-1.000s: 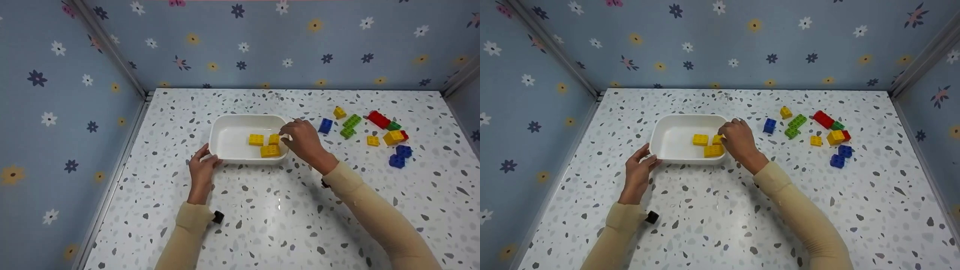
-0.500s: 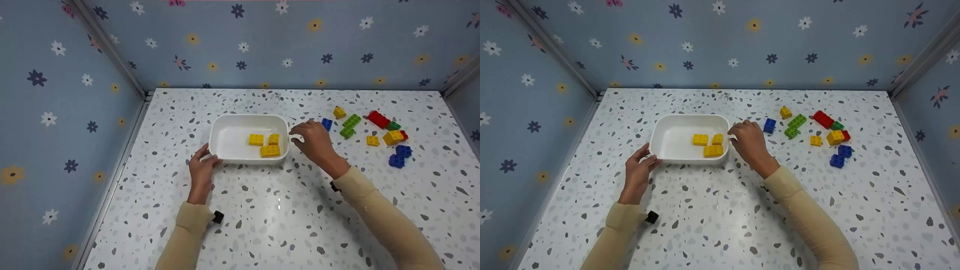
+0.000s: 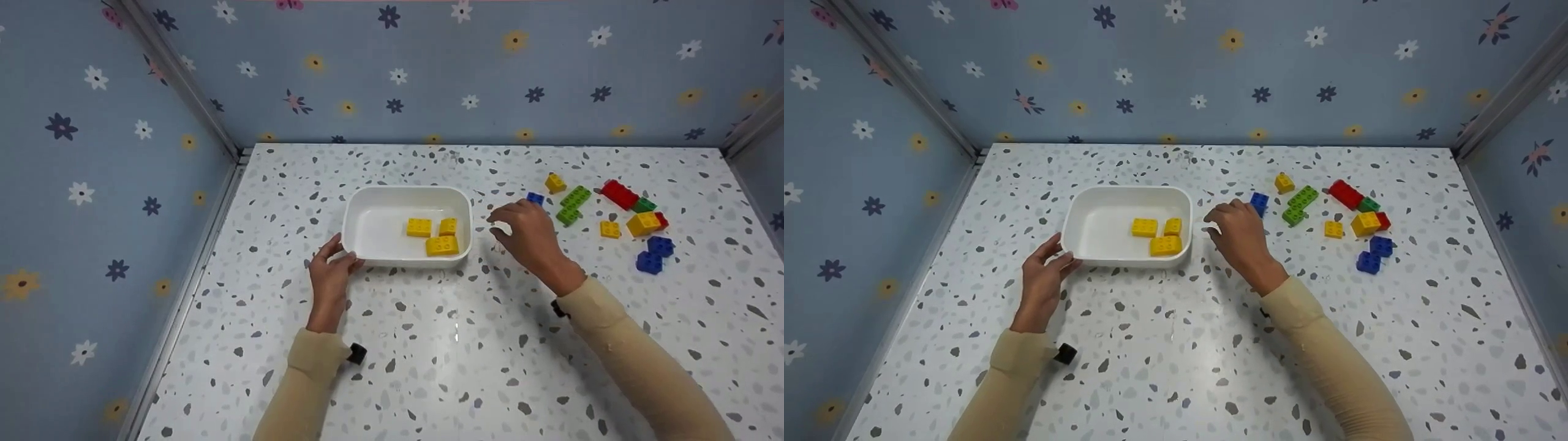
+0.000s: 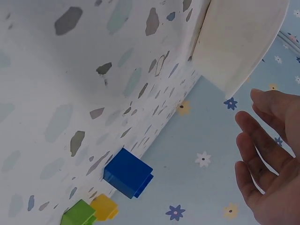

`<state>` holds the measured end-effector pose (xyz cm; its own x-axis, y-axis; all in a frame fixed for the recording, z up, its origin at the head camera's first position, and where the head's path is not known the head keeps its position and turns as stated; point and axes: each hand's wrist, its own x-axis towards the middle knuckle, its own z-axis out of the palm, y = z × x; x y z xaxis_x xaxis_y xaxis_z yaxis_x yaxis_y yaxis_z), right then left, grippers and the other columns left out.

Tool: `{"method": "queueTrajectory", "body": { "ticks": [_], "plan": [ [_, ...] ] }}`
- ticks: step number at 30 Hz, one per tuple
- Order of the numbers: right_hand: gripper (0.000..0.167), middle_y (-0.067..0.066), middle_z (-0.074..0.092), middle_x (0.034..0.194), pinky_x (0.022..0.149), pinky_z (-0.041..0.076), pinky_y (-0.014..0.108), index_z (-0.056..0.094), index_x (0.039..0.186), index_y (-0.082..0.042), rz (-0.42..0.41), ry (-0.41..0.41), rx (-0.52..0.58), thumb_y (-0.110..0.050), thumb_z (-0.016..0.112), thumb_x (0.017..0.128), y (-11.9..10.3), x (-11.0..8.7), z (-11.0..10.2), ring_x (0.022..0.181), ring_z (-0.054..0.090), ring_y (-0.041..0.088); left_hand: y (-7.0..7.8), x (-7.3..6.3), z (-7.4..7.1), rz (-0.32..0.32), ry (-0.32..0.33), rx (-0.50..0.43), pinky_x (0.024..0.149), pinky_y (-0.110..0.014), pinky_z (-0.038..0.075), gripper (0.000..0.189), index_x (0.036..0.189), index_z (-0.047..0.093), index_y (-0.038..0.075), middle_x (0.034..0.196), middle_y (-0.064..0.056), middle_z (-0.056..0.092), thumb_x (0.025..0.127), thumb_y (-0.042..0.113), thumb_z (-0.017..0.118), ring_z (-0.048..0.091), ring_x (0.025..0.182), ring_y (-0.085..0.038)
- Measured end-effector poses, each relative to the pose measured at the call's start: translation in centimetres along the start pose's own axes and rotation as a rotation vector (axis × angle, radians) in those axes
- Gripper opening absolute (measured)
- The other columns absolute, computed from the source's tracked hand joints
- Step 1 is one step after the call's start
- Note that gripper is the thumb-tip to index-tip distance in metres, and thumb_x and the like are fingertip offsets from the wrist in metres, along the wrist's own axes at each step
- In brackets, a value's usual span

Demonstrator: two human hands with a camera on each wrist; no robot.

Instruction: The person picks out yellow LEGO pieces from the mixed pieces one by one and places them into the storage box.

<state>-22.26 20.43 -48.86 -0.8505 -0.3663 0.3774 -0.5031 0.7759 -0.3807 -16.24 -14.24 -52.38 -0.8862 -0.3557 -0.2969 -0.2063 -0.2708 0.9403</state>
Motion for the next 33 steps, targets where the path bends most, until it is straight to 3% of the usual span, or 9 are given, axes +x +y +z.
{"method": "queueTrajectory", "body": {
  "ticks": [7,15,23,33],
  "plan": [
    [0.019,0.017,0.079,0.105,0.091,0.058,0.056,0.082,0.1,0.0,0.015,0.011,-0.008,0.005,0.087,0.083,1.1,-0.7,-0.3,0.101,0.068,0.038,0.1,0.0,0.1,-0.006,0.011,0.009,0.087,-0.023,0.066,0.057,0.154,0.051,0.0,0.138,-0.022,0.05,0.099,-0.012,0.061,0.065,0.113,-0.035],
    [0.018,0.017,0.079,0.104,0.088,0.058,0.055,0.081,0.1,0.001,0.06,0.009,-0.021,0.005,0.086,0.083,2.5,-1.7,-0.7,0.099,0.068,0.039,0.1,0.0,0.0,0.003,-0.004,0.003,0.087,-0.023,0.066,0.058,0.154,0.05,-0.002,0.137,-0.023,0.049,0.098,-0.013,0.061,0.066,0.101,-0.024],
    [0.02,0.019,0.079,0.105,0.083,0.061,0.054,0.082,0.102,0.001,0.096,0.001,-0.022,0.006,0.086,0.083,3.6,-2.8,-1.2,0.096,0.069,0.038,0.2,-0.1,0.0,-0.01,0.003,0.031,0.091,-0.024,0.065,0.057,0.154,0.052,0.0,0.14,-0.023,0.049,0.099,-0.011,0.062,0.065,0.111,-0.031],
    [0.02,0.018,0.079,0.107,0.092,0.055,0.058,0.082,0.106,0.0,0.15,-0.02,-0.008,0.005,0.083,0.087,5.0,-4.1,-2.0,0.099,0.068,0.038,0.2,0.0,0.0,-0.014,0.005,0.026,0.091,-0.023,0.065,0.057,0.153,0.053,0.001,0.141,-0.024,0.049,0.098,-0.012,0.062,0.066,0.111,-0.03]
  ]
}}
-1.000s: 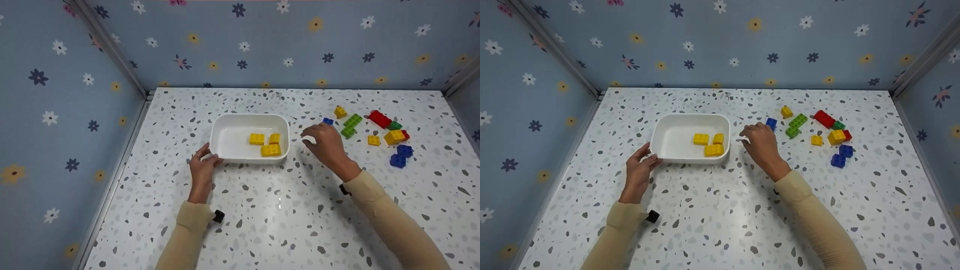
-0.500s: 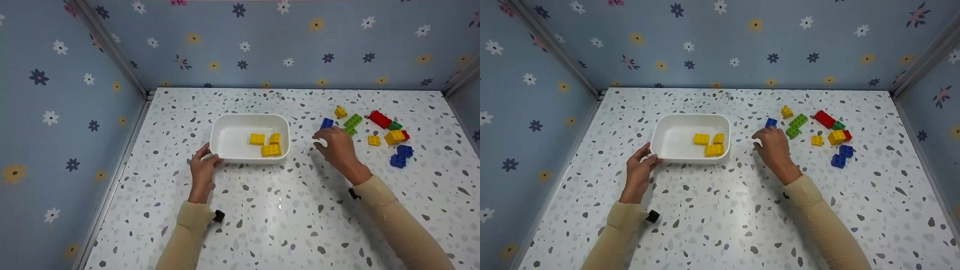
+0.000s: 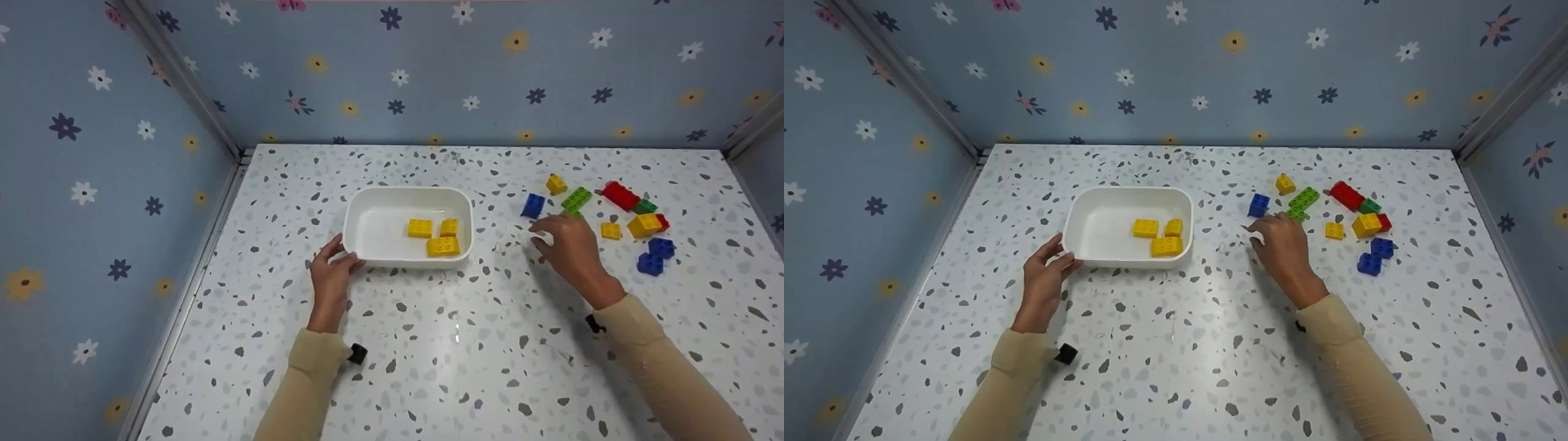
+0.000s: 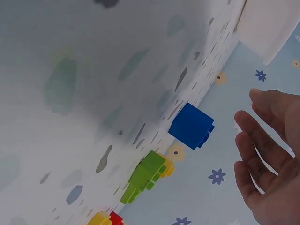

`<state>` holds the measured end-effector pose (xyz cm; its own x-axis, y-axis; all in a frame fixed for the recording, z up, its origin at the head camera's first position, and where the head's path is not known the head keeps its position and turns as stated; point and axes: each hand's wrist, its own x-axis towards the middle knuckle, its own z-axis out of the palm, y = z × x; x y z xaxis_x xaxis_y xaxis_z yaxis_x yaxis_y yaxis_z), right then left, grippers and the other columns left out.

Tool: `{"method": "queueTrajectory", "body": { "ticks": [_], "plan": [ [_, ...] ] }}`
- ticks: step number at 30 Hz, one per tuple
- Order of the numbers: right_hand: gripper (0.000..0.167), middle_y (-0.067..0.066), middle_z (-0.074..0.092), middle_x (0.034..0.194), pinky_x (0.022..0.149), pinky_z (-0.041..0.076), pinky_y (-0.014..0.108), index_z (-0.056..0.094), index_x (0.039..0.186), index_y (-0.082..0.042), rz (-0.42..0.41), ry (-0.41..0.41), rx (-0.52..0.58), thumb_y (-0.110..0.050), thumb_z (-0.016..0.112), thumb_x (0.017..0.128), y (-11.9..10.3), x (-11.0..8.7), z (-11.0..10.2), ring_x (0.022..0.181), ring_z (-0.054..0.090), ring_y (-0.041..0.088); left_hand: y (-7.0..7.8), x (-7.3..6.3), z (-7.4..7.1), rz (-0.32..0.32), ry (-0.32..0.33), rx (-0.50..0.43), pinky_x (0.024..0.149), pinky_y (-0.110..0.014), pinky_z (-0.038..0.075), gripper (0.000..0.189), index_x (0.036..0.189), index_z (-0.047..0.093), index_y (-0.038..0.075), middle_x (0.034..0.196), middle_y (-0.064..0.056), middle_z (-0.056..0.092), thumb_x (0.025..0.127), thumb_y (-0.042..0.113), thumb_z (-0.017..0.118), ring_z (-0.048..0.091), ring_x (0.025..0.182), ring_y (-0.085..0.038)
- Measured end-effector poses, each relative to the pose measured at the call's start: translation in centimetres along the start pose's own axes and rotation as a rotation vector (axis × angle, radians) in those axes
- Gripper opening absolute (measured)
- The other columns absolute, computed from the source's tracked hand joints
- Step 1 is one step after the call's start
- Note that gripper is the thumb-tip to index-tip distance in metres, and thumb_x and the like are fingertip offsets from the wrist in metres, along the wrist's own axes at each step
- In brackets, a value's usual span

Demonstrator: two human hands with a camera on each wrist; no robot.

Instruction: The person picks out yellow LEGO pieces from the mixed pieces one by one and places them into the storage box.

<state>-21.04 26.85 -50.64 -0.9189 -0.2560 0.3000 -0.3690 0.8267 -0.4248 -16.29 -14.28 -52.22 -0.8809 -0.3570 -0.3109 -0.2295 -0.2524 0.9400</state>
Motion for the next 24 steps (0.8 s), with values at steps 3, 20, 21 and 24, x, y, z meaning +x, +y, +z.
{"method": "queueTrajectory", "body": {
  "ticks": [3,20,21,24],
  "plan": [
    [0.019,0.018,0.079,0.106,0.095,0.054,0.06,0.082,0.106,0.0,0.004,0.006,-0.007,0.004,0.083,0.087,0.6,-0.3,-0.2,0.1,0.068,0.039,0.0,-0.1,0.0,-0.002,0.003,0.005,0.091,-0.024,0.065,0.057,0.153,0.053,0.001,0.141,-0.024,0.049,0.098,-0.012,0.062,0.065,0.113,-0.031],
    [0.023,0.021,0.078,0.111,0.093,0.055,0.059,0.081,0.112,0.001,0.087,-0.007,-0.021,0.003,0.082,0.089,3.2,-2.1,-1.7,0.1,0.065,0.04,0.0,0.0,0.0,0.006,-0.004,-0.003,0.087,-0.024,0.066,0.058,0.155,0.05,0.0,0.141,-0.024,0.049,0.099,-0.012,0.061,0.065,0.116,-0.036],
    [0.023,0.021,0.078,0.112,0.094,0.055,0.059,0.081,0.112,0.001,0.092,-0.008,-0.026,0.003,0.082,0.089,3.3,-2.1,-1.8,0.101,0.065,0.041,0.0,0.0,0.0,0.006,-0.003,-0.004,0.087,-0.024,0.066,0.058,0.154,0.051,-0.001,0.141,-0.024,0.05,0.098,-0.012,0.061,0.065,0.116,-0.037],
    [0.024,0.022,0.077,0.114,0.096,0.053,0.061,0.081,0.113,0.0,0.106,-0.012,-0.031,0.002,0.082,0.09,3.6,-2.2,-2.1,0.103,0.065,0.042,-0.1,0.1,0.0,0.007,-0.001,-0.005,0.087,-0.023,0.066,0.058,0.154,0.051,-0.001,0.139,-0.024,0.05,0.098,-0.013,0.061,0.065,0.115,-0.036]
  ]
}}
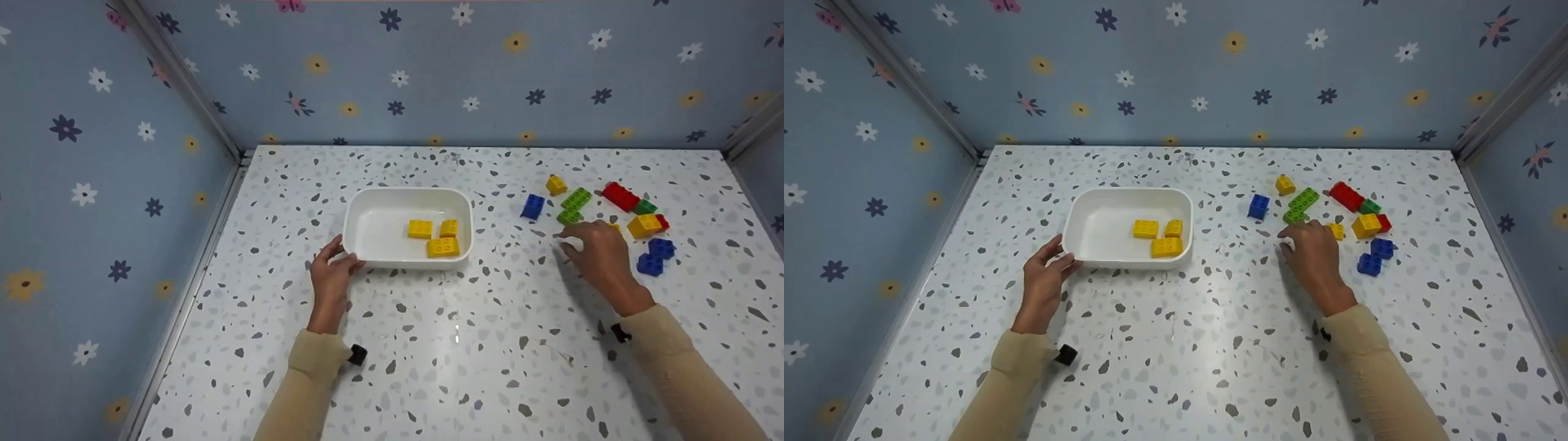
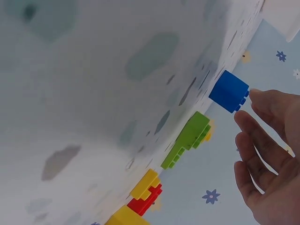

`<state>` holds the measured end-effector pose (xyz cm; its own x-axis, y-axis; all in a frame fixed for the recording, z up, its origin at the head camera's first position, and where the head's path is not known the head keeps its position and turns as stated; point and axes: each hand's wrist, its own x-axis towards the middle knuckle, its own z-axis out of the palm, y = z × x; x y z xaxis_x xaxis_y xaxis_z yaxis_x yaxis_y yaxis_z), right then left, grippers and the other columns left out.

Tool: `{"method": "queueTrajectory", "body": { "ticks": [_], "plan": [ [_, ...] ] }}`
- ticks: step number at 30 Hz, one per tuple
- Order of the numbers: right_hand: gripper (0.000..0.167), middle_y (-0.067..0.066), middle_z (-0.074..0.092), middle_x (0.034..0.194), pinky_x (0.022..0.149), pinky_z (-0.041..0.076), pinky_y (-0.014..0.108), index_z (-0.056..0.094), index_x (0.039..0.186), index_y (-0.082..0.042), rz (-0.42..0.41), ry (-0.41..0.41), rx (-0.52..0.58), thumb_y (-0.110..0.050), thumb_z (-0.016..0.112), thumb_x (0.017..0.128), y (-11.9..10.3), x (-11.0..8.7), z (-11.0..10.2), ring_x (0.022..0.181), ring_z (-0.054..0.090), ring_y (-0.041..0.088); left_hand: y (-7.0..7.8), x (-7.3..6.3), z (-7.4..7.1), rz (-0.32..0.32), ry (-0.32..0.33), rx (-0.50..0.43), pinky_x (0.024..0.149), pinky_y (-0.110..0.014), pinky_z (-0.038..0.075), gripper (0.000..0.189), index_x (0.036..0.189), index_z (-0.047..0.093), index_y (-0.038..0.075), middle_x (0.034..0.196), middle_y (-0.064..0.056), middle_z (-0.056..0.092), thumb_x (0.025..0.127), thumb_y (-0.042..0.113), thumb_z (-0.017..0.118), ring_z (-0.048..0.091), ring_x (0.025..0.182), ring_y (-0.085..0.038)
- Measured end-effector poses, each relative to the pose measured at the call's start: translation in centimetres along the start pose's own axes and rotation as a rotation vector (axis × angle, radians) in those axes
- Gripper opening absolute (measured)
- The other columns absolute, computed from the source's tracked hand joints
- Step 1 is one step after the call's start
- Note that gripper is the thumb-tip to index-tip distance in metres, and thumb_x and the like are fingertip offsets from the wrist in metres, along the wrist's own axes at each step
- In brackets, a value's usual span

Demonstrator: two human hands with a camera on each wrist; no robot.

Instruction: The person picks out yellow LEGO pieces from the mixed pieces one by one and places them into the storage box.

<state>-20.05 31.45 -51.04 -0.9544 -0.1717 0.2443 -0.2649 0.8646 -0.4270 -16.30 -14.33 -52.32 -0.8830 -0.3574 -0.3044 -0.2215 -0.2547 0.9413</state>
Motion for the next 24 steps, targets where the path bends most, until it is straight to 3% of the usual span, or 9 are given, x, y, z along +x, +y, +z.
{"method": "queueTrajectory", "body": {
  "ticks": [8,11,15,18,24],
  "plan": [
    [0.023,0.024,0.076,0.116,0.093,0.052,0.059,0.08,0.115,0.001,0.041,-0.016,0.003,0.0,0.079,0.093,1.0,-0.3,-0.7,0.103,0.063,0.044,0.0,0.0,0.0,0.01,-0.01,0.003,0.088,-0.023,0.065,0.057,0.154,0.05,-0.002,0.139,-0.025,0.049,0.098,-0.012,0.061,0.066,0.112,-0.034],
    [0.022,0.025,0.075,0.116,0.109,0.049,0.065,0.079,0.115,0.001,0.055,-0.013,0.011,0.0,0.078,0.093,1.4,-0.3,-0.9,0.109,0.064,0.047,0.1,-0.1,-0.1,0.012,-0.011,0.008,0.088,-0.023,0.065,0.058,0.154,0.051,-0.001,0.139,-0.024,0.05,0.098,-0.012,0.061,0.065,0.114,-0.035],
    [0.02,0.028,0.075,0.114,0.123,0.034,0.071,0.079,0.112,0.004,0.039,0.014,0.012,0.003,0.078,0.092,1.8,-0.3,-1.0,0.114,0.065,0.053,0.0,-0.1,-0.1,0.012,-0.014,-0.004,0.087,-0.023,0.066,0.057,0.154,0.051,-0.002,0.139,-0.024,0.049,0.098,-0.012,0.061,0.065,0.112,-0.035],
    [0.02,0.03,0.074,0.113,0.122,0.033,0.072,0.078,0.112,0.006,0.033,0.023,0.012,0.004,0.078,0.092,2.1,-0.4,-1.1,0.116,0.063,0.055,0.0,0.0,0.0,0.009,-0.012,-0.017,0.086,-0.023,0.066,0.057,0.154,0.05,-0.003,0.138,-0.024,0.048,0.098,-0.013,0.06,0.066,0.11,-0.033],
    [0.022,0.03,0.073,0.119,0.112,0.045,0.073,0.077,0.116,0.004,0.094,-0.009,-0.008,0.0,0.076,0.095,2.5,-0.5,-1.1,0.116,0.06,0.053,0.0,0.0,0.0,0.001,-0.006,-0.003,0.086,-0.022,0.065,0.058,0.154,0.05,-0.002,0.137,-0.022,0.049,0.099,-0.012,0.061,0.066,0.109,-0.032]
  ]
}}
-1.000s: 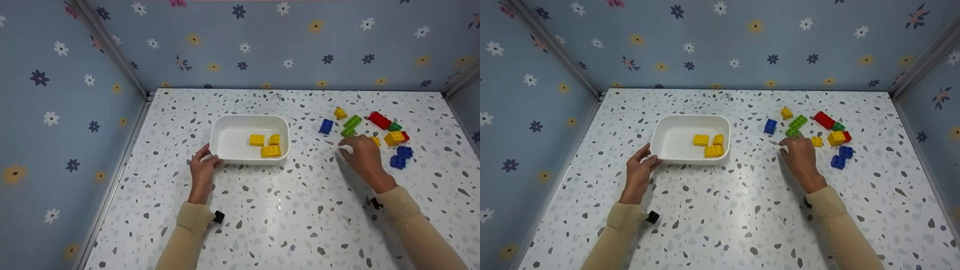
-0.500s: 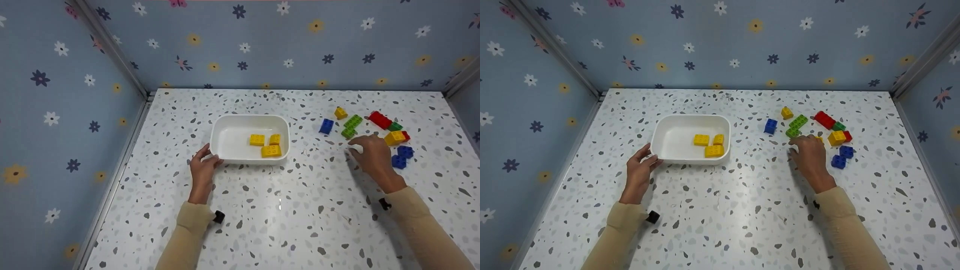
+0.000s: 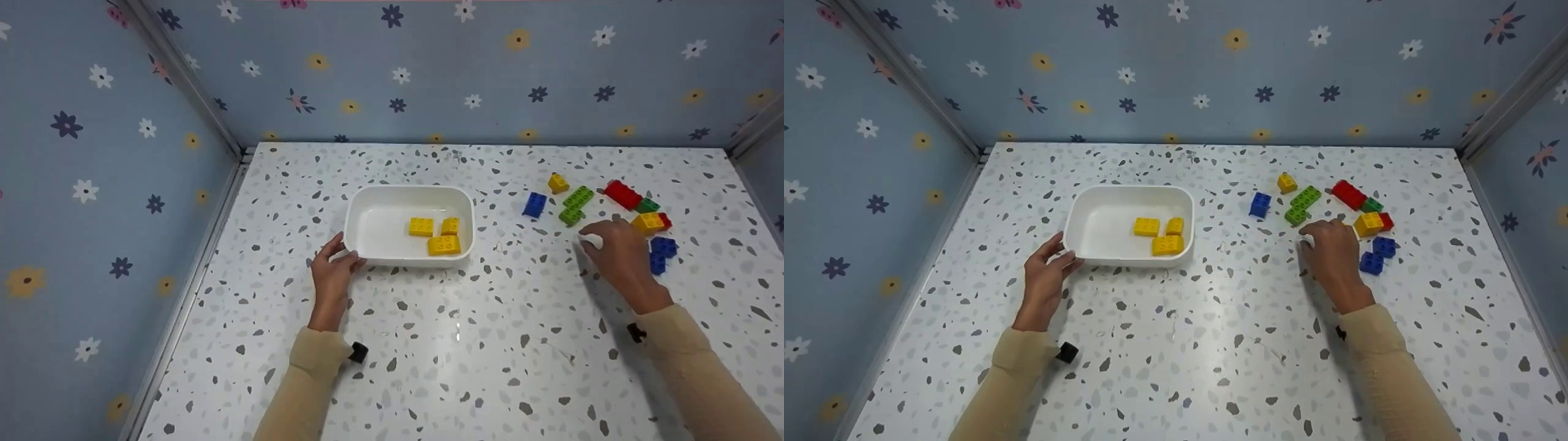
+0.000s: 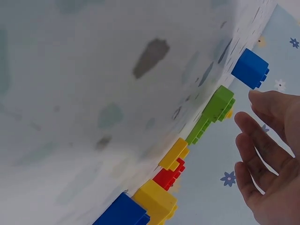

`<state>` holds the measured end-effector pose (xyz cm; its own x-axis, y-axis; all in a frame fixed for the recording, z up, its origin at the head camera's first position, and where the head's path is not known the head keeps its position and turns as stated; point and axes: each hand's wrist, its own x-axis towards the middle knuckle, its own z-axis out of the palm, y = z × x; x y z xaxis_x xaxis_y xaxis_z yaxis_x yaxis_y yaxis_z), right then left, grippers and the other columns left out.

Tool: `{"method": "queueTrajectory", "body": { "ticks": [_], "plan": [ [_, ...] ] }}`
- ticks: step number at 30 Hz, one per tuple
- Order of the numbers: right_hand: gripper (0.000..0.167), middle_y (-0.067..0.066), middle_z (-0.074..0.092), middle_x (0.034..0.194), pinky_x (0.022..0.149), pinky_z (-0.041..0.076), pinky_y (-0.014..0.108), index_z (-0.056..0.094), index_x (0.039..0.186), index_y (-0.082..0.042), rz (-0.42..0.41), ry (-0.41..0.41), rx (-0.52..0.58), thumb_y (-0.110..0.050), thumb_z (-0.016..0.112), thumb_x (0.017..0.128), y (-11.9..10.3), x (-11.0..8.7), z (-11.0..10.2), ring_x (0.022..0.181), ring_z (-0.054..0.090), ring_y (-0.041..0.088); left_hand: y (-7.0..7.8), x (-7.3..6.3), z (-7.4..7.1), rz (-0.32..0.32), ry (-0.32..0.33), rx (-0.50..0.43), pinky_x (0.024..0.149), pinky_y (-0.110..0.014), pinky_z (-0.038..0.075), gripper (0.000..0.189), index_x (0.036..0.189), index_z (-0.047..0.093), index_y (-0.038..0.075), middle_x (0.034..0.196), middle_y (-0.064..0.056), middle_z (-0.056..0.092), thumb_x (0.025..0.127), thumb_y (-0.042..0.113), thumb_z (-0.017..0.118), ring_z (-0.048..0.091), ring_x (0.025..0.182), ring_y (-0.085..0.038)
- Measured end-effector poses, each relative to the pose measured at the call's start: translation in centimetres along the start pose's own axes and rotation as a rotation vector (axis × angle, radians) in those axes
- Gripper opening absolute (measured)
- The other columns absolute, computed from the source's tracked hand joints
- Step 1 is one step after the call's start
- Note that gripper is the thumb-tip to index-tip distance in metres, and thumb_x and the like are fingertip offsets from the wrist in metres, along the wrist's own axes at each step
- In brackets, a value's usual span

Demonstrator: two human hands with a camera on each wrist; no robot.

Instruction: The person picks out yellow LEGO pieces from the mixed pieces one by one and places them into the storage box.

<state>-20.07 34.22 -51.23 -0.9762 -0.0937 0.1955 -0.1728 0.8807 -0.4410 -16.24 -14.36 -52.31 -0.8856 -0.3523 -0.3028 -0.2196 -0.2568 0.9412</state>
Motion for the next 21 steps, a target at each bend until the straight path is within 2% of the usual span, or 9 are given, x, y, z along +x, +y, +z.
{"method": "queueTrajectory", "body": {
  "ticks": [5,10,18,21],
  "plan": [
    [0.024,0.029,0.072,0.12,0.101,0.051,0.07,0.076,0.119,0.003,0.032,-0.005,-0.028,-0.001,0.076,0.095,0.3,0.0,-0.1,0.11,0.06,0.05,0.1,-0.1,0.1,-0.006,0.0,0.012,0.087,-0.022,0.065,0.058,0.155,0.05,0.0,0.138,-0.022,0.05,0.099,-0.012,0.061,0.066,0.11,-0.033],
    [0.025,0.029,0.072,0.12,0.096,0.05,0.067,0.076,0.12,0.003,0.035,0.008,-0.037,0.0,0.075,0.095,0.8,-0.1,-0.2,0.106,0.059,0.049,0.2,-0.2,0.0,-0.004,-0.006,0.005,0.087,-0.022,0.065,0.058,0.155,0.05,0.0,0.138,-0.022,0.049,0.099,-0.012,0.061,0.066,0.109,-0.031],
    [0.025,0.031,0.071,0.121,0.104,0.046,0.074,0.076,0.117,0.006,0.024,0.003,-0.022,0.004,0.077,0.093,1.7,-0.3,-0.7,0.112,0.059,0.053,0.0,0.0,0.0,-0.005,-0.005,-0.011,0.085,-0.021,0.065,0.058,0.155,0.05,-0.001,0.139,-0.024,0.048,0.099,-0.013,0.061,0.066,0.108,-0.032],
    [0.026,0.032,0.071,0.119,0.102,0.049,0.073,0.075,0.116,0.008,0.025,0.02,-0.042,0.004,0.078,0.091,1.9,-0.3,-0.7,0.112,0.06,0.053,0.0,-0.1,0.0,-0.001,-0.007,-0.019,0.084,-0.021,0.065,0.058,0.154,0.05,-0.002,0.138,-0.024,0.048,0.099,-0.014,0.06,0.066,0.104,-0.029]
  ]
}}
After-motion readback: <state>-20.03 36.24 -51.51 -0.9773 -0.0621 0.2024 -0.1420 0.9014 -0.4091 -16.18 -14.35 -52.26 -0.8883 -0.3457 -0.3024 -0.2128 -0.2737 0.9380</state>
